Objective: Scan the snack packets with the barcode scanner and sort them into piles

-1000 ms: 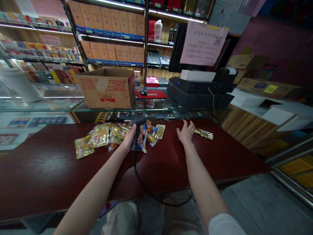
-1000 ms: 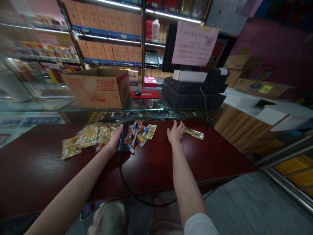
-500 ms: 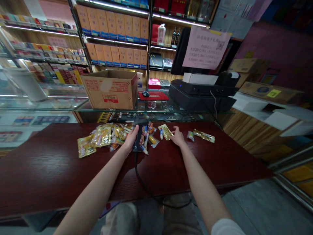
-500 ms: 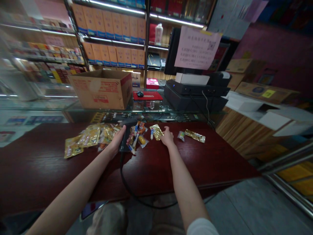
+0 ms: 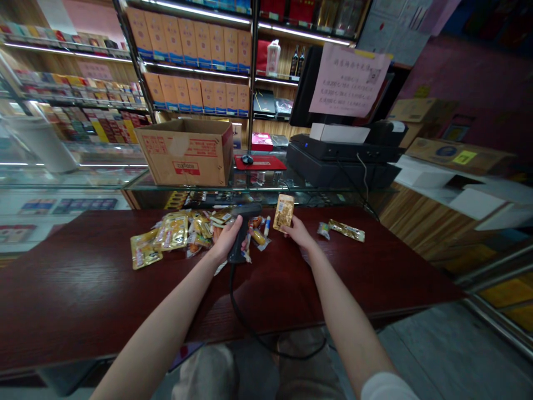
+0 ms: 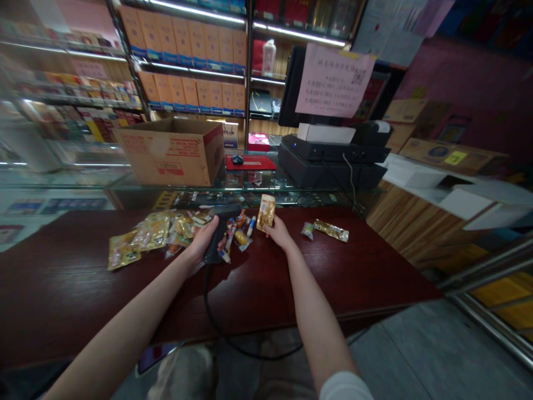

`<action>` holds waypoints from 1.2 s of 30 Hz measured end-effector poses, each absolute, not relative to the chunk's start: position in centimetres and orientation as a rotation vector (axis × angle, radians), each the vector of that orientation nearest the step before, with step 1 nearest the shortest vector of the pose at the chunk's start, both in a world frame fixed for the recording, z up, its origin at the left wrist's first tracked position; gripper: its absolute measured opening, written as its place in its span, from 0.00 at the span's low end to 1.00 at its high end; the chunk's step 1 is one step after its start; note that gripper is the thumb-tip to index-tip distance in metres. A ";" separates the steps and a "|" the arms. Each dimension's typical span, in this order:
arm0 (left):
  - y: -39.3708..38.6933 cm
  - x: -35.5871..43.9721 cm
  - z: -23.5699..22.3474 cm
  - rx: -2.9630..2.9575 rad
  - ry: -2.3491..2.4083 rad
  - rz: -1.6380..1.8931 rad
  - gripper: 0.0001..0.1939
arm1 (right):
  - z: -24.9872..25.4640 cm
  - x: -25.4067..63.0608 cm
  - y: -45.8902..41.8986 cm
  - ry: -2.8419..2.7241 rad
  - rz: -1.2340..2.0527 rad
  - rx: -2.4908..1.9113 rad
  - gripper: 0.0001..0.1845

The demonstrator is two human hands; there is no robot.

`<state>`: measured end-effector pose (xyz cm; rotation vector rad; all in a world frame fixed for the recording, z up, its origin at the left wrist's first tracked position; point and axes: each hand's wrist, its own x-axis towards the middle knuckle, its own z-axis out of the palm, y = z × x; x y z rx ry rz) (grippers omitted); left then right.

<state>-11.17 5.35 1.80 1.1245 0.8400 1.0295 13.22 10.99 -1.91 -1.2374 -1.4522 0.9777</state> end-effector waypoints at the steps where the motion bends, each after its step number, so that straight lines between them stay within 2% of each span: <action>1: 5.2 -11.1 1.9 1.136 0.838 1.023 0.35 | -1.8 13.0 10.8 -1.469 1.001 -1.202 0.19; 12: 4.5 -10.6 2.4 1.214 0.869 1.018 0.35 | -1.6 12.3 10.5 -1.643 1.011 -1.187 0.18; 17: 5.0 -10.9 2.0 1.158 0.854 1.020 0.35 | -2.4 15.7 11.4 -1.570 0.579 -1.731 0.10; 19: 5.3 -11.1 1.9 1.115 0.861 1.048 0.34 | -2.6 17.5 11.3 -1.492 0.354 -1.997 0.15; 20: 5.5 -11.3 1.8 1.094 0.870 1.068 0.33 | -2.7 18.3 11.2 -1.419 0.253 -2.096 0.21; 22: 5.8 -11.5 1.7 1.049 0.893 1.112 0.32 | -2.9 19.3 10.9 -1.309 0.038 -2.165 0.36; 24: 6.1 -11.6 1.5 1.009 0.907 1.153 0.31 | -3.1 19.5 10.7 -1.337 -0.088 -2.146 0.41; 29: 6.3 -11.7 1.4 0.982 0.893 1.166 0.31 | -3.9 18.3 10.8 -1.729 0.060 -2.185 0.21; 33: 6.3 -11.7 1.5 0.984 0.896 1.163 0.32 | -4.1 18.3 11.0 -1.624 -0.029 -2.319 0.25; 36: 6.4 -11.7 1.5 0.979 0.890 1.172 0.32 | -3.7 17.4 10.9 -1.696 -0.068 -2.112 0.26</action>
